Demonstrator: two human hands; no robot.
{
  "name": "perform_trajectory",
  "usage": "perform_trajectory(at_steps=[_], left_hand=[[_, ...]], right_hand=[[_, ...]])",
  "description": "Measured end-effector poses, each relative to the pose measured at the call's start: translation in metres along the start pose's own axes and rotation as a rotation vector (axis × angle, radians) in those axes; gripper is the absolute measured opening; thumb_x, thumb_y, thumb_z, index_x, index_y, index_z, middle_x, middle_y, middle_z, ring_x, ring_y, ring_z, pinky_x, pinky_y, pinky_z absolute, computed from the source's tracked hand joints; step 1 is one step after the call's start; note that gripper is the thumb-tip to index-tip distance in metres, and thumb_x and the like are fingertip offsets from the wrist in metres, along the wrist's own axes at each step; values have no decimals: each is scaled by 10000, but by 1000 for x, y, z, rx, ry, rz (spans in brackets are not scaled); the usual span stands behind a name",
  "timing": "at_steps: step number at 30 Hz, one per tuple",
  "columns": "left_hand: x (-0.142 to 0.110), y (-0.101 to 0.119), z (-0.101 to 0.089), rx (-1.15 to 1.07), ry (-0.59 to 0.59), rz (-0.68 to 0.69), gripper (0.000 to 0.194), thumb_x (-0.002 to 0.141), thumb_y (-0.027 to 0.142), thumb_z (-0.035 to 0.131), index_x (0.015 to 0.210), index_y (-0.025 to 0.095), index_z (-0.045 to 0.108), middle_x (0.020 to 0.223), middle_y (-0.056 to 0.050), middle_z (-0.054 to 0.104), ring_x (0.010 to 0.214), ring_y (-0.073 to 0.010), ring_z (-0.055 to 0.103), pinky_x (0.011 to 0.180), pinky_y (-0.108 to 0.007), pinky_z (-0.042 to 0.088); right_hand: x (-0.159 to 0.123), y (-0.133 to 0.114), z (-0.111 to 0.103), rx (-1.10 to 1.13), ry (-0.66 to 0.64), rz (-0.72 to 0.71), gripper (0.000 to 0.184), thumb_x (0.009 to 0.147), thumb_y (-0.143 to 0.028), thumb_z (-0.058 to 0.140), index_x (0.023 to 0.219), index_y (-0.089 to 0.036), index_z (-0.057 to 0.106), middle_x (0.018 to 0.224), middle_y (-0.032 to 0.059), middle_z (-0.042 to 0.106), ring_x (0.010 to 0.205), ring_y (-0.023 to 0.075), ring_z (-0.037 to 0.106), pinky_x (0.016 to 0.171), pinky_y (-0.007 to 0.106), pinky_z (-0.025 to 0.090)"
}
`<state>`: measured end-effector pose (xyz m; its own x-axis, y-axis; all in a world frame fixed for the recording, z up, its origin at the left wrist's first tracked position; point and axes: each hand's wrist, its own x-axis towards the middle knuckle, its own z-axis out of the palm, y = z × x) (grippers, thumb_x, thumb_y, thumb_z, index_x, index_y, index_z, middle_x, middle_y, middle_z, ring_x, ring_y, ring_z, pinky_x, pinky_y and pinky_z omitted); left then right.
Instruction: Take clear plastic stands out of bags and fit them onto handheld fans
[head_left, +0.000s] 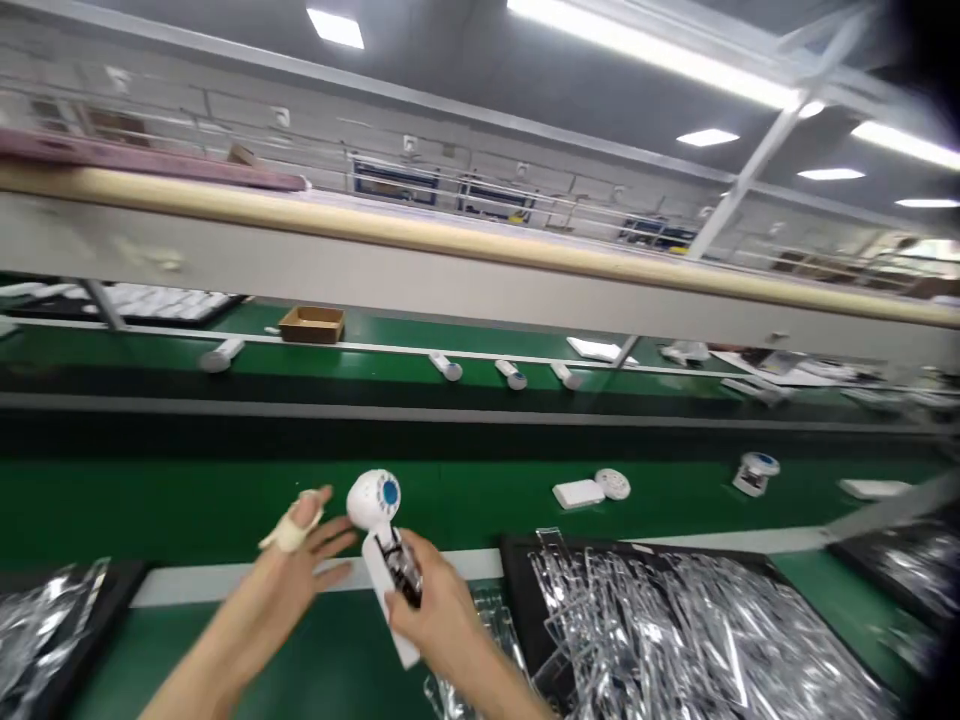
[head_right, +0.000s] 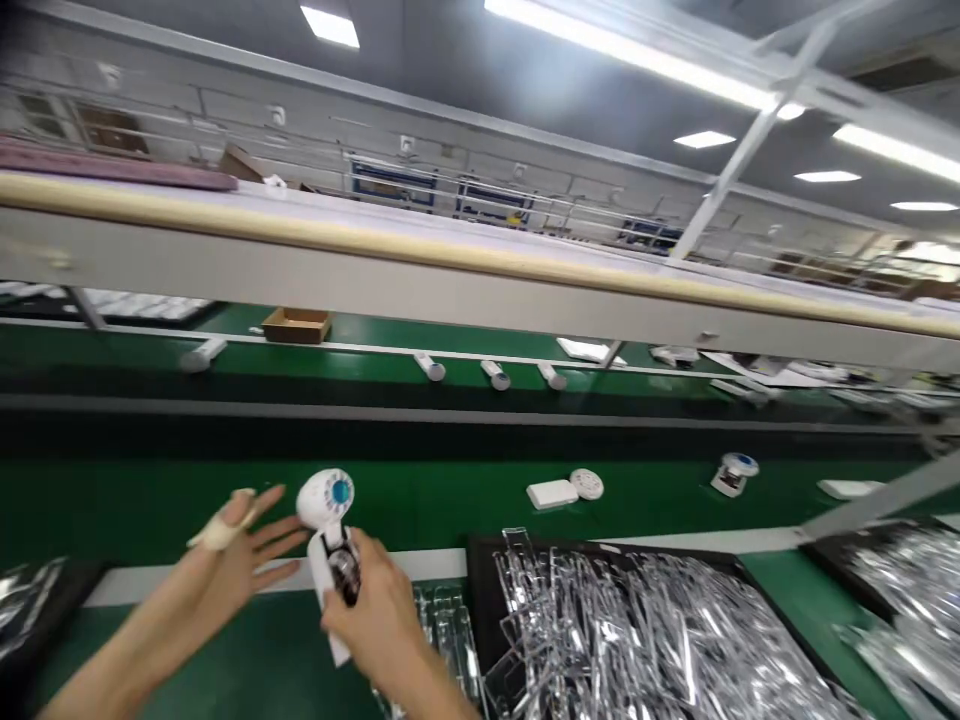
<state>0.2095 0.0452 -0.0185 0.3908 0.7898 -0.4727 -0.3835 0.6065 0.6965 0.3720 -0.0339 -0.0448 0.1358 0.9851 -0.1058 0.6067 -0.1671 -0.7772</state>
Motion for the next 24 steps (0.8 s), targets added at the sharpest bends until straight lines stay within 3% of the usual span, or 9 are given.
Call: perform_trajectory(at_steps=[3,5,7,10,13,16,20,24], left_hand=[[-25,-9,1,0,33,45,558,687,486,685,1121,172,529,947,-104,653,920,-278,618,812,-394,488],[-37,-17,2,-4,80,97,573,650,476,715,1105,176,540,922,-78,663,888,-259,627,795,-360,495],[-47,-23,1,-22,88,131,620,637,501,709,1142,189,529,975,-73,661,910,-263,622,788,-355,498],[-56,-30,1,-39,30,150,659,672,505,672,1234,222,479,1088,-71,630,987,-274,594,820,-361,489],[-63,-36,1,-29,-11,153,670,691,457,672,1288,269,432,1139,-63,603,1017,-273,577,848,-360,479],[-65,-40,0,-54,-36,154,655,708,418,670,1297,272,423,1130,-62,603,1003,-261,583,849,-349,479],[-62,-34,-4,-143,-17,114,667,687,453,678,1267,211,456,1048,-74,633,942,-254,606,811,-348,497],[-62,-23,-1,-163,-5,222,681,657,482,696,1243,209,483,1055,-71,637,960,-271,599,816,-364,496]], right_hand=[[-40,-24,25,-122,-49,-95,703,665,-219,585,1341,-193,393,1136,110,594,1040,294,563,840,399,474],[-53,-25,35,-170,-9,-99,664,738,-326,573,1356,-190,373,1098,123,606,1010,312,573,775,417,499],[-59,-23,43,-201,108,-98,595,820,-437,489,1344,-175,386,1099,138,602,1002,318,575,747,424,507],[-60,-25,55,-255,314,-108,509,886,-468,364,1300,-179,426,1065,137,593,949,305,590,689,414,513],[-58,-39,64,-288,379,-102,484,895,-475,341,1267,-185,449,952,118,581,817,278,596,586,383,507],[-60,-48,72,-308,428,-124,495,895,-476,338,1280,-182,435,1039,154,559,894,305,572,666,429,507],[-72,-38,84,-294,432,-127,564,909,-445,333,1424,-259,194,1179,137,533,989,317,559,762,456,487],[-86,-21,85,-257,333,-47,597,914,-361,322,1443,-336,47,926,54,572,646,233,606,528,333,484]])
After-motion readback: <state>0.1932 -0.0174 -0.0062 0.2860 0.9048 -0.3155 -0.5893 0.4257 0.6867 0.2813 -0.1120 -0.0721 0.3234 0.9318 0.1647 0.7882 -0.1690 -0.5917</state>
